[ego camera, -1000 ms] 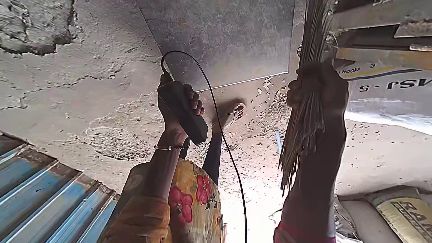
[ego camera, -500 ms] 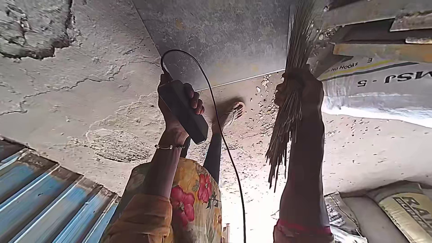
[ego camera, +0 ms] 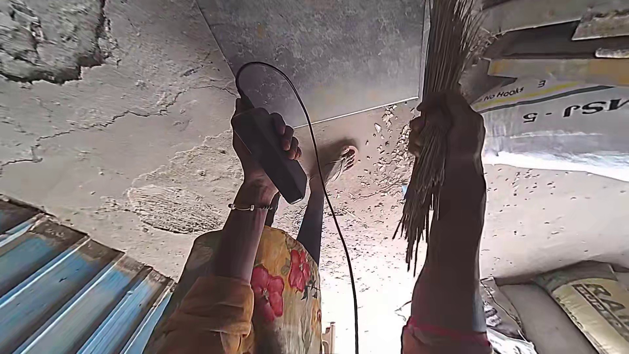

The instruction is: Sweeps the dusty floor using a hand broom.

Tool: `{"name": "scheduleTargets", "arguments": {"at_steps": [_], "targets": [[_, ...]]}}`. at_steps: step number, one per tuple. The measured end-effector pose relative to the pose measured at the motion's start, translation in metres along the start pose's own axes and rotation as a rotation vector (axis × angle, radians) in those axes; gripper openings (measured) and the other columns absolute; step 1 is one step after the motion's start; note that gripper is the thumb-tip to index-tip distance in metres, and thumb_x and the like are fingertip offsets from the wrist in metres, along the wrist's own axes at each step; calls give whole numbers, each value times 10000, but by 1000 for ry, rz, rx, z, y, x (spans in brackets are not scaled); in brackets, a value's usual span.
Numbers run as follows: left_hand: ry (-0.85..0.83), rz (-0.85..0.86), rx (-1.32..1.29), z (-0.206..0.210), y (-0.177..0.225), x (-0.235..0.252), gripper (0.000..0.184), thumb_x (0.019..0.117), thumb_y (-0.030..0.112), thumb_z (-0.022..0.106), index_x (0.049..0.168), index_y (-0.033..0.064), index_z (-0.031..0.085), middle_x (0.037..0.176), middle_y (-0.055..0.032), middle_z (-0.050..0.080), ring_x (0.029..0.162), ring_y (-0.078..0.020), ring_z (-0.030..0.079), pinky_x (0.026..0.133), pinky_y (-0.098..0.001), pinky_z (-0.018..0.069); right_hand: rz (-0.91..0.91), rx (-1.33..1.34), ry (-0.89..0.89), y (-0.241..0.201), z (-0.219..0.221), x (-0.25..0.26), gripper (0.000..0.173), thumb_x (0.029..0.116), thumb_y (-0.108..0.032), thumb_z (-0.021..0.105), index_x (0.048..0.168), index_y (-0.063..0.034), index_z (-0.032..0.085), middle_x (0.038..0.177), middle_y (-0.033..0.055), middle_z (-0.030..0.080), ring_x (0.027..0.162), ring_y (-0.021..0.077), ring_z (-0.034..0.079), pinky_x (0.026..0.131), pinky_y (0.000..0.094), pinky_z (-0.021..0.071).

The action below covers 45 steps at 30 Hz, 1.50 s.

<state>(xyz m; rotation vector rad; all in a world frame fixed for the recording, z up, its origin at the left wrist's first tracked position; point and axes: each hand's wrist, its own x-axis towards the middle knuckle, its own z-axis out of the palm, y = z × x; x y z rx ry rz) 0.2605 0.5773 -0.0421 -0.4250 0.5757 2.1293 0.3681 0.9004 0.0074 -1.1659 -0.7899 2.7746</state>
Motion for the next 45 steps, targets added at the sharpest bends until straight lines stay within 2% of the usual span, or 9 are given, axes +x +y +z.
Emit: {"name": "scheduleTargets", "arguments": {"at_steps": [2, 7, 13, 17, 22, 27, 31, 36, 45], "targets": [[192, -19, 91, 49, 13, 8, 798, 1015, 671, 31, 814, 119, 573, 606, -34, 496, 484, -158, 502, 464, -294, 467, 232, -440, 633, 3, 13, 19, 523, 1121, -461, 278, 888, -133, 612, 563, -5, 553, 432, 121, 538, 402, 283, 474], [298, -51, 95, 73, 19, 19, 840, 1003, 680, -13, 775, 143, 591, 585, 5, 512, 509, -123, 532, 516, -266, 487, 415, -241, 1043, 74, 41, -90, 508, 1132, -405, 272, 943, -60, 592, 546, 21, 523, 396, 124, 490, 380, 276, 436], [329, -4, 45, 67, 27, 27, 870, 998, 684, -14, 755, 116, 598, 563, -29, 544, 484, -155, 551, 494, -306, 508, 142, -276, 767, 34, 132, -131, 499, 1118, -289, 176, 986, -67, 603, 589, -5, 562, 398, 66, 520, 357, 218, 482], [261, -46, 100, 70, 22, 35, 885, 987, 678, -46, 762, 110, 594, 560, -32, 537, 496, -163, 557, 510, -324, 517, -78, -292, 301, 27, -3, -19, 528, 1106, -493, 378, 1088, -57, 675, 664, 16, 565, 495, 111, 563, 436, 317, 543], [253, -86, 181, 78, 19, 32, 838, 995, 680, -28, 790, 150, 588, 602, 19, 510, 517, -110, 525, 536, -258, 487, 296, -399, 967, 64, 10, -25, 472, 1120, -421, 367, 879, -94, 608, 540, -34, 464, 412, 82, 462, 432, 246, 462], [315, -109, 125, 79, 23, 43, 886, 973, 709, -42, 735, 142, 596, 555, 7, 514, 482, -126, 536, 491, -278, 494, 369, -111, 1025, 103, 83, -135, 414, 1137, -273, 332, 953, -25, 606, 543, -1, 491, 389, 89, 479, 368, 246, 455], [285, -94, 143, 73, 25, 37, 884, 979, 694, -44, 793, 129, 609, 590, 7, 522, 529, -124, 551, 539, -276, 508, 222, -610, 696, 40, 137, -180, 283, 957, -60, 405, 1044, -7, 670, 642, -64, 540, 468, 21, 492, 426, 198, 442], [239, -118, 217, 77, 17, 34, 836, 1003, 643, -57, 824, 137, 585, 598, 20, 504, 538, -110, 543, 566, -263, 508, -122, -1851, 498, -62, 123, -161, 254, 993, -224, 476, 1074, -118, 692, 679, -11, 556, 515, 78, 466, 437, 295, 372], [254, -70, 151, 74, 24, 36, 884, 973, 691, -64, 781, 126, 590, 573, -1, 505, 529, -140, 552, 556, -300, 519, -46, -1924, 591, -43, 107, -29, 141, 1006, -169, 497, 986, -63, 588, 763, 172, 573, 642, 353, 612, 479, 476, 404]]}}
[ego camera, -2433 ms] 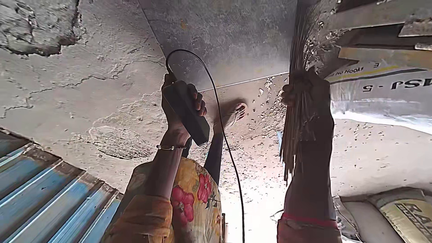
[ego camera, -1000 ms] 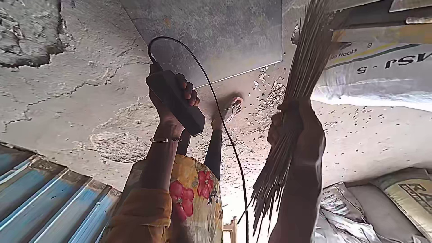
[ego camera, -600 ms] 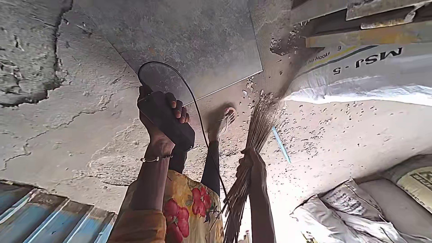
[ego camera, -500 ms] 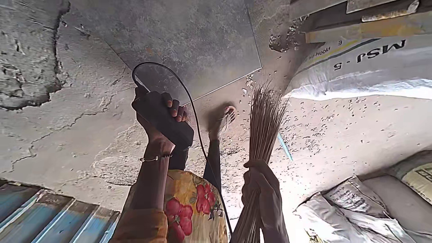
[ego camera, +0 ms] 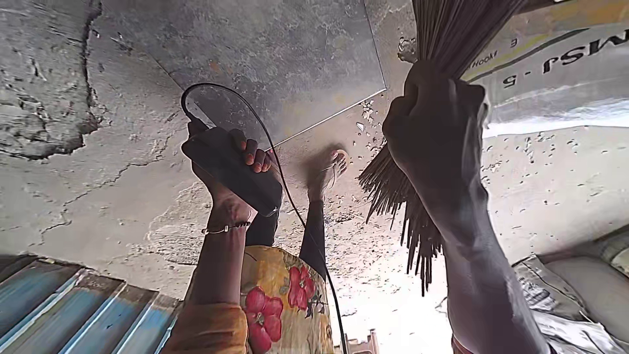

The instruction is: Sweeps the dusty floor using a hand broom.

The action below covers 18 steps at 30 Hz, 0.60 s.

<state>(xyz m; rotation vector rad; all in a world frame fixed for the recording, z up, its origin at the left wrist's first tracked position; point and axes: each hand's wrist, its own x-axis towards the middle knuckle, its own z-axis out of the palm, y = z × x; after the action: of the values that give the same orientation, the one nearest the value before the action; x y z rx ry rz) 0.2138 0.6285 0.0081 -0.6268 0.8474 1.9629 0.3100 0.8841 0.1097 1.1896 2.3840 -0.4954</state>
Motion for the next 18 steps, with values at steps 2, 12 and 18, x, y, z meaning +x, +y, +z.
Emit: {"name": "scheduleTargets", "arguments": {"at_steps": [2, 12, 18], "targets": [[16, 19, -21, -8, 2, 3, 890, 970, 710, -33, 797, 109, 601, 573, -12, 509, 516, -154, 550, 542, -316, 523, 189, -32, -130, 17, 43, -6, 196, 994, -154, 521, 1083, -50, 660, 927, 243, 632, 758, 414, 668, 566, 540, 501], [-46, 14, -70, -34, -8, 3, 728, 1023, 637, 253, 889, 65, 684, 656, -39, 633, 585, -170, 649, 583, -341, 575, 369, -208, -416, 78, 29, -154, 278, 918, -5, 649, 1158, -105, 746, 1084, 268, 649, 796, 378, 707, 582, 430, 554], [-52, -19, -87, -22, -16, 11, 800, 1007, 681, 174, 852, 55, 647, 637, -45, 602, 565, -187, 629, 560, -365, 564, -15, -396, 168, 56, -73, -41, 234, 1007, -43, 543, 1198, -46, 678, 959, 254, 543, 656, 347, 585, 480, 360, 380]]}}
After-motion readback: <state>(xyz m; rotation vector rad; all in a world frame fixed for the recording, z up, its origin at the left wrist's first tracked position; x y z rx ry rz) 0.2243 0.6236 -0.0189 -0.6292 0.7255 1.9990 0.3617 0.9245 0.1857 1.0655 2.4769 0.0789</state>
